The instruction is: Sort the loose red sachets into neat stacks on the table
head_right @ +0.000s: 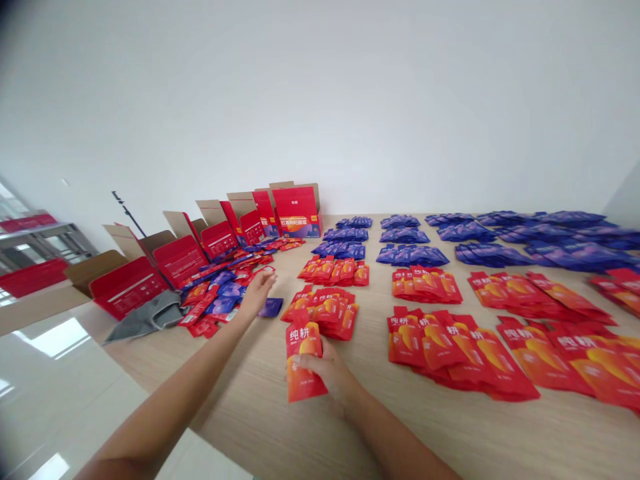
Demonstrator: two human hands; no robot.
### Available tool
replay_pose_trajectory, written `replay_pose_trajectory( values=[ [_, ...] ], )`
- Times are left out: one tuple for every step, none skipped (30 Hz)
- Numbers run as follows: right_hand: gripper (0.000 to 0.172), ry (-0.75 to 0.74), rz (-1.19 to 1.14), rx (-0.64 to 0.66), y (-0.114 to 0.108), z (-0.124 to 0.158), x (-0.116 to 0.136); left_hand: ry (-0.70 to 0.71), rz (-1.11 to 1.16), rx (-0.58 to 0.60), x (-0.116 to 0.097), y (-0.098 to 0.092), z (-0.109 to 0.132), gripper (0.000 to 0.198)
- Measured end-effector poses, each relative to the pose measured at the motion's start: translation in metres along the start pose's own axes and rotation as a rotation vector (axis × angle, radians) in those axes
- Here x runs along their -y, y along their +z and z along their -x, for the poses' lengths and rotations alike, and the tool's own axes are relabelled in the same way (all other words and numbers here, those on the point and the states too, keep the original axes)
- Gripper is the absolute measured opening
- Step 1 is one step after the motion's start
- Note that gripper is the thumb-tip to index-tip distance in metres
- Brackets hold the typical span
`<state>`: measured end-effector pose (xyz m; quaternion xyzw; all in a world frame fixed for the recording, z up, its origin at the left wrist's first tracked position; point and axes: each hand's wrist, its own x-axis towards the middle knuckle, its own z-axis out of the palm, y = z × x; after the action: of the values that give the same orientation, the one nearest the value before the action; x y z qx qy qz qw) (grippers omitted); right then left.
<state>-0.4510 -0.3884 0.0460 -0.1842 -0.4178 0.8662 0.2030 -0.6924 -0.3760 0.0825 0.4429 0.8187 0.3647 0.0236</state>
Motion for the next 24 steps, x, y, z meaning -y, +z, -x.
replay_pose_trajectory(
  values=[
    [0.045, 0.002, -0.004, 0.007, -0.001, 0.000, 0.000, -0.018, -0.064, 0.003, 0.013, -0.004, -0.016, 0.034],
    [0.044, 0.004, -0.006, 0.014, -0.001, -0.001, 0.001, -0.034, -0.128, 0.007, 0.025, -0.008, -0.030, 0.036],
    [0.044, 0.006, -0.005, 0.023, -0.002, -0.001, 0.001, -0.047, -0.191, 0.017, 0.035, -0.011, -0.042, 0.039],
    [0.045, 0.008, -0.006, 0.032, -0.003, -0.002, 0.001, -0.060, -0.249, 0.027, 0.045, -0.014, -0.052, 0.041],
    [0.046, 0.010, -0.009, 0.041, -0.004, -0.003, 0.001, -0.070, -0.303, 0.040, 0.053, -0.015, -0.060, 0.044],
    [0.048, 0.013, -0.014, 0.052, -0.005, -0.004, 0.000, -0.080, -0.354, 0.054, 0.060, -0.016, -0.066, 0.044],
    [0.049, 0.014, -0.019, 0.067, -0.006, -0.005, 0.000, -0.086, -0.399, 0.069, 0.065, -0.017, -0.070, 0.044],
    [0.050, 0.014, -0.024, 0.082, -0.007, -0.006, 0.000, -0.087, -0.440, 0.083, 0.068, -0.017, -0.074, 0.042],
    [0.051, 0.016, -0.028, 0.096, -0.008, -0.007, -0.001, -0.082, -0.476, 0.094, 0.071, -0.017, -0.076, 0.038],
    [0.052, 0.018, -0.028, 0.106, -0.008, -0.008, -0.002, -0.071, -0.506, 0.100, 0.072, -0.016, -0.078, 0.035],
    [0.052, 0.018, -0.027, 0.110, -0.009, -0.009, -0.002, -0.055, -0.530, 0.103, 0.073, -0.016, -0.079, 0.031],
    [0.052, 0.014, -0.027, 0.109, -0.009, -0.010, -0.003, -0.038, -0.548, 0.101, 0.073, -0.016, -0.080, 0.028],
    [0.051, 0.009, -0.028, 0.108, -0.009, -0.010, -0.003, -0.024, -0.561, 0.095, 0.073, -0.017, -0.080, 0.025],
    [0.049, 0.004, -0.030, 0.110, -0.009, -0.010, -0.003, -0.016, -0.567, 0.085, 0.072, -0.018, -0.080, 0.022],
    [0.048, -0.004, -0.033, 0.114, -0.009, -0.010, -0.003, -0.014, -0.569, 0.070, 0.071, -0.019, -0.080, 0.021],
    [0.047, -0.012, -0.035, 0.118, -0.009, -0.010, -0.002, -0.017, -0.567, 0.051, 0.069, -0.022, -0.080, 0.021],
    [0.046, -0.018, -0.034, 0.125, -0.009, -0.010, -0.002, -0.024, -0.559, 0.029, 0.067, -0.025, -0.079, 0.021],
    [0.045, -0.017, -0.032, 0.129, -0.008, -0.010, -0.002, -0.032, -0.547, 0.003, 0.065, -0.029, -0.079, 0.023],
    [0.047, -0.013, -0.033, 0.122, -0.008, -0.010, -0.002, -0.037, -0.529, -0.024, 0.062, -0.034, -0.079, 0.024],
    [0.049, -0.007, -0.036, 0.110, -0.008, -0.010, -0.001, -0.038, -0.504, -0.053, 0.058, -0.039, -0.079, 0.026],
    [0.052, 0.004, -0.040, 0.094, -0.008, -0.010, -0.001, -0.035, -0.474, -0.084, 0.054, -0.045, -0.079, 0.028],
    [0.055, 0.015, -0.045, 0.077, -0.007, -0.010, -0.001, -0.027, -0.440, -0.115, 0.050, -0.051, -0.079, 0.030],
    [0.057, 0.020, -0.050, 0.060, -0.007, -0.010, -0.001, -0.015, -0.403, -0.145, 0.045, -0.057, -0.079, 0.031],
    [0.058, 0.022, -0.052, 0.048, -0.007, -0.010, -0.001, 0.004, -0.364, -0.170, 0.039, -0.062, -0.078, 0.032]
  ],
)
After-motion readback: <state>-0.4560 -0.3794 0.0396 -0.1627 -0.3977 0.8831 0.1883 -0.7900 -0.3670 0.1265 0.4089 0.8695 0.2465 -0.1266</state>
